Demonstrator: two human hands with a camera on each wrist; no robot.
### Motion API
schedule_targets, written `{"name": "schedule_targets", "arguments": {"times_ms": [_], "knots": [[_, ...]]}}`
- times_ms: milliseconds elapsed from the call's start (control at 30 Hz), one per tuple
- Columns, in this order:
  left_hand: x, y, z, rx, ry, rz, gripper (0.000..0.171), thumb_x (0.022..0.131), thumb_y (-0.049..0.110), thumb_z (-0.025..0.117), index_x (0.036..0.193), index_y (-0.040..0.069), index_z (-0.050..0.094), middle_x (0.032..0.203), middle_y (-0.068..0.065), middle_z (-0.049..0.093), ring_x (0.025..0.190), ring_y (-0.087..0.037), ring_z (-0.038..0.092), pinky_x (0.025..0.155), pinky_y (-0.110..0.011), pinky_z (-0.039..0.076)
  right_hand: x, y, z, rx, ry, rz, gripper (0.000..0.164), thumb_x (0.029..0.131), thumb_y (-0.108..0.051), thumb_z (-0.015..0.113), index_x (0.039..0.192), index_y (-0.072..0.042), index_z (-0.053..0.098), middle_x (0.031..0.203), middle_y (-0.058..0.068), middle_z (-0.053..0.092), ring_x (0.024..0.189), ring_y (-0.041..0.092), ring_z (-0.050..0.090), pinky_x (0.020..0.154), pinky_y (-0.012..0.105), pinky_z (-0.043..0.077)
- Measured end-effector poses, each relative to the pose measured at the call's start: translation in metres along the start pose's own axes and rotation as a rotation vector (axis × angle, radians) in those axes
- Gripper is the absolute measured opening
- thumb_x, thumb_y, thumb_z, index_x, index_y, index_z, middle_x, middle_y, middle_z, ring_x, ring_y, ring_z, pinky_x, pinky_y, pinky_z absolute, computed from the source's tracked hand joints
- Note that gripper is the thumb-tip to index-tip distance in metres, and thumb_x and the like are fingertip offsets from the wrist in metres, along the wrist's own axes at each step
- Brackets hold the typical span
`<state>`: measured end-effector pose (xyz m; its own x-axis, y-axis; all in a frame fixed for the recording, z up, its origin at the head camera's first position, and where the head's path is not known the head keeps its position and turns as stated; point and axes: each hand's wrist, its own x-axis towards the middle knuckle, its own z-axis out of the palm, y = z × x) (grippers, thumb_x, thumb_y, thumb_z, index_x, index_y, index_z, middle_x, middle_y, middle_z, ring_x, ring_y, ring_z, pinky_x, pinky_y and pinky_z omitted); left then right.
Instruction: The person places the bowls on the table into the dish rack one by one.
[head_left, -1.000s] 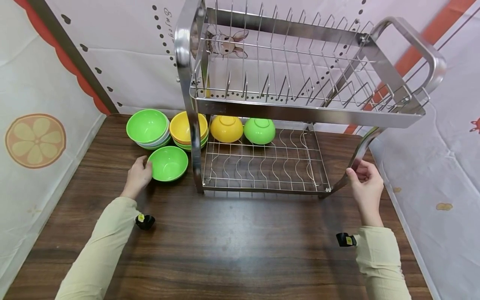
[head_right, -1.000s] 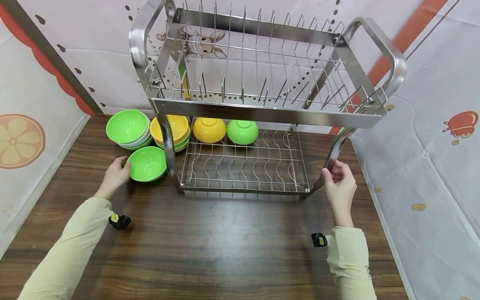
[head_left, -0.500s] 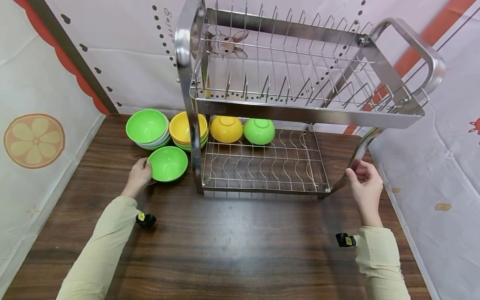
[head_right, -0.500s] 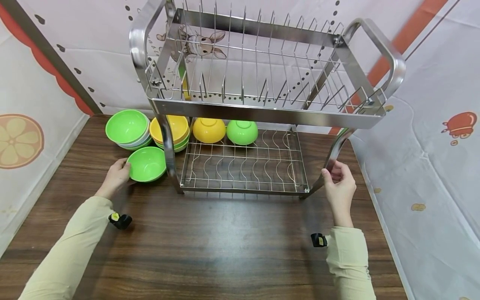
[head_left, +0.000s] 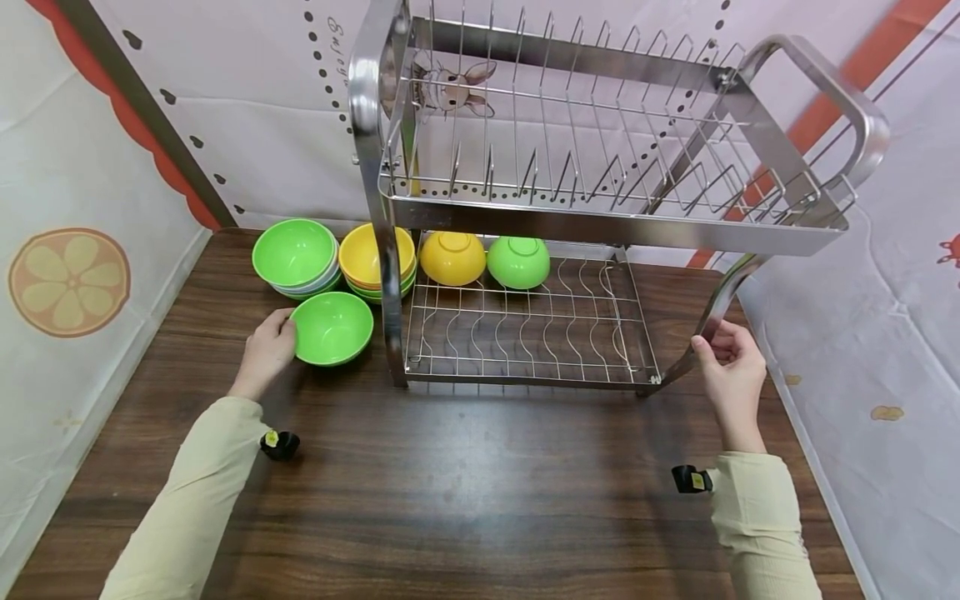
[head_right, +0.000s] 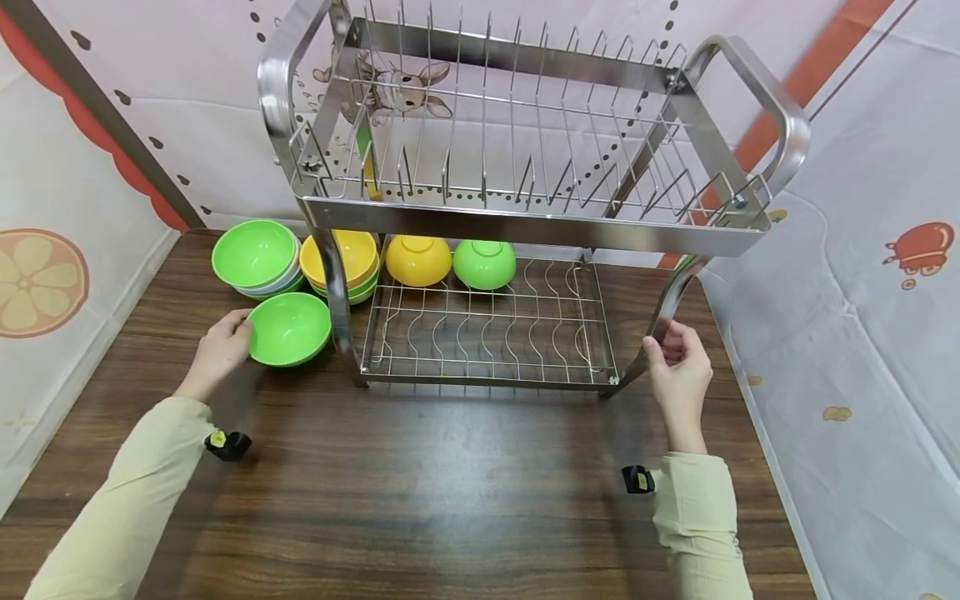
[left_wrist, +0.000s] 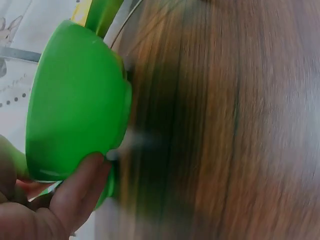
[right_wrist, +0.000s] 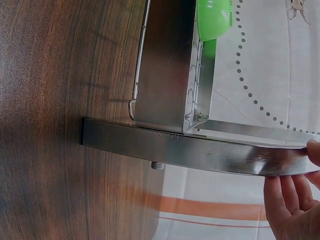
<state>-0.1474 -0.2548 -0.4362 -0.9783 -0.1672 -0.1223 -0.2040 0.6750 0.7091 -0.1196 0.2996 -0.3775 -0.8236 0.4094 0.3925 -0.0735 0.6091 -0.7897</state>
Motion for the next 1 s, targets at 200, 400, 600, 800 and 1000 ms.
{"name": "schedule_targets", "arguments": {"times_ms": [200,400,600,800,1000], "knots": [[-0.006,0.004,-0.013,0.058,-0.050,0.055,0.049,0.098,0.031,0.020,0.133,0.004,0.040,0.130,-0.026,0.042,0.111,-0.043,0.042,0.084,-0.054,0.035,0.000,0.004,0.001,-0.009,0.009,0.001,0.027,0.079,0.002,0.065,0.105,0.008,0.060,0.065,-0.030,0.047,0.059,-0.014,0.045,0.059,0.004,0.037],[-0.012,0.008,-0.027,0.080,-0.153,0.100,0.049,0.098,0.034,0.022,0.134,0.006,0.040,0.125,-0.024,0.047,0.099,-0.035,0.047,0.072,-0.040,0.038,0.000,0.004,0.001,-0.011,0.009,-0.008,0.027,0.078,0.002,0.065,0.105,0.008,0.059,0.064,-0.031,0.046,0.059,-0.014,0.045,0.059,0.004,0.037],[-0.021,0.014,-0.034,0.080,-0.243,0.106,0.049,0.098,0.038,0.023,0.134,0.010,0.041,0.125,-0.022,0.047,0.103,-0.033,0.047,0.074,-0.040,0.040,0.000,0.004,0.000,-0.019,0.009,-0.008,0.027,0.079,0.001,0.065,0.105,0.008,0.059,0.064,-0.031,0.046,0.059,-0.014,0.045,0.059,0.004,0.037],[-0.031,0.022,-0.040,0.099,-0.323,0.143,0.044,0.099,0.034,0.028,0.131,0.009,0.044,0.129,-0.022,0.045,0.111,-0.034,0.043,0.080,-0.043,0.039,0.000,0.003,0.000,-0.023,0.005,0.001,0.028,0.079,0.001,0.066,0.105,0.008,0.060,0.063,-0.031,0.046,0.059,-0.015,0.045,0.059,0.004,0.037],[-0.042,0.032,-0.040,0.029,-0.430,0.134,0.043,0.099,0.033,0.031,0.131,0.008,0.044,0.128,-0.021,0.046,0.106,-0.031,0.048,0.073,-0.034,0.045,-0.003,-0.011,-0.002,0.004,-0.004,-0.007,0.028,0.078,0.004,0.064,0.105,0.011,0.059,0.063,-0.031,0.046,0.058,-0.015,0.045,0.058,0.003,0.036]]}}
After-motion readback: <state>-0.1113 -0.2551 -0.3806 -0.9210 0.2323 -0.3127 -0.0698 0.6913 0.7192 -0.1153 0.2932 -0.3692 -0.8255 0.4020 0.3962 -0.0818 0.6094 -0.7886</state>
